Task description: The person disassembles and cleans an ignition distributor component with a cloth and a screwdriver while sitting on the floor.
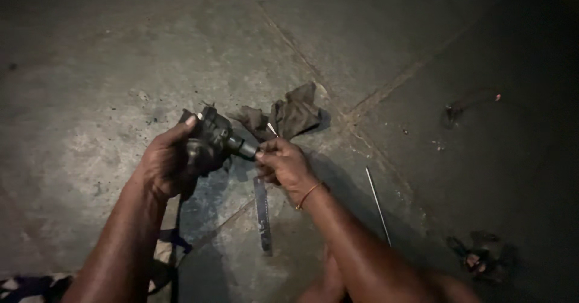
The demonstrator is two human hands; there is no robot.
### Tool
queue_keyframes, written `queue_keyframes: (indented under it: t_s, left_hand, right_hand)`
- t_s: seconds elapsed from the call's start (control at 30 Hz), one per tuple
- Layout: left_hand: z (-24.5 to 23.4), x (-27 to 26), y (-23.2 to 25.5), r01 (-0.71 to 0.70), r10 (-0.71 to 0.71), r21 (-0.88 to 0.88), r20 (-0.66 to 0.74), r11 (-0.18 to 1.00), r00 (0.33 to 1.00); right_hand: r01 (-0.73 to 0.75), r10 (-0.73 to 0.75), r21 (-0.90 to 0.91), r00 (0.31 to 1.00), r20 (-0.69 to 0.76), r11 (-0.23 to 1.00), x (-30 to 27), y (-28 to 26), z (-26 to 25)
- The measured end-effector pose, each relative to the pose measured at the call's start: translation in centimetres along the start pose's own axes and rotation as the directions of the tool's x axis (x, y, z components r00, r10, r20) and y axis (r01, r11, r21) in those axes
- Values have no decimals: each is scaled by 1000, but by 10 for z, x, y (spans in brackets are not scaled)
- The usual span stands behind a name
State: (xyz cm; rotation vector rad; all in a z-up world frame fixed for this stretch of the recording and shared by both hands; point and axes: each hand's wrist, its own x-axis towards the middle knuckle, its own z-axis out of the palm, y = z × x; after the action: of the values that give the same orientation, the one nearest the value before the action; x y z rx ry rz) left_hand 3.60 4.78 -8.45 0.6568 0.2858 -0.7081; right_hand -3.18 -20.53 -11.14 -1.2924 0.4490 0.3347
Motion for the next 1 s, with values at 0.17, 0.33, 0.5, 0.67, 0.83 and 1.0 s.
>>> queue_keyframes:
  t_s: [0.17, 0.33, 0.5, 0.67, 0.83, 1.0]
  left_hand:
    - [0, 3, -1, -19, 23, 121, -30, 992, 999]
    - [33, -13, 3, -40, 109, 349, -180, 936, 978]
    - [54, -22, 11, 15, 122, 456, -269, 890, 955]
    - [50, -23, 21, 37, 165, 613, -269, 790, 949]
    - [31, -30, 5, -1, 259, 764, -218, 645, 941]
    - [12, -38, -21, -61, 472, 874, -200, 482, 859]
  right_hand:
    - [12, -12, -61, 1000, -6, 998, 2, 2, 0]
    - [18, -19, -83, 1000, -19, 996, 0, -1, 3]
    - [8, -10, -63, 1000, -30, 998, -1, -2, 6]
    - [43, -43, -49, 999, 1, 998, -1, 0, 4]
    - [42, -44, -142, 999, -12, 989, 1, 6, -1]
    - [60, -60, -28, 998, 17, 998, 15, 18, -7]
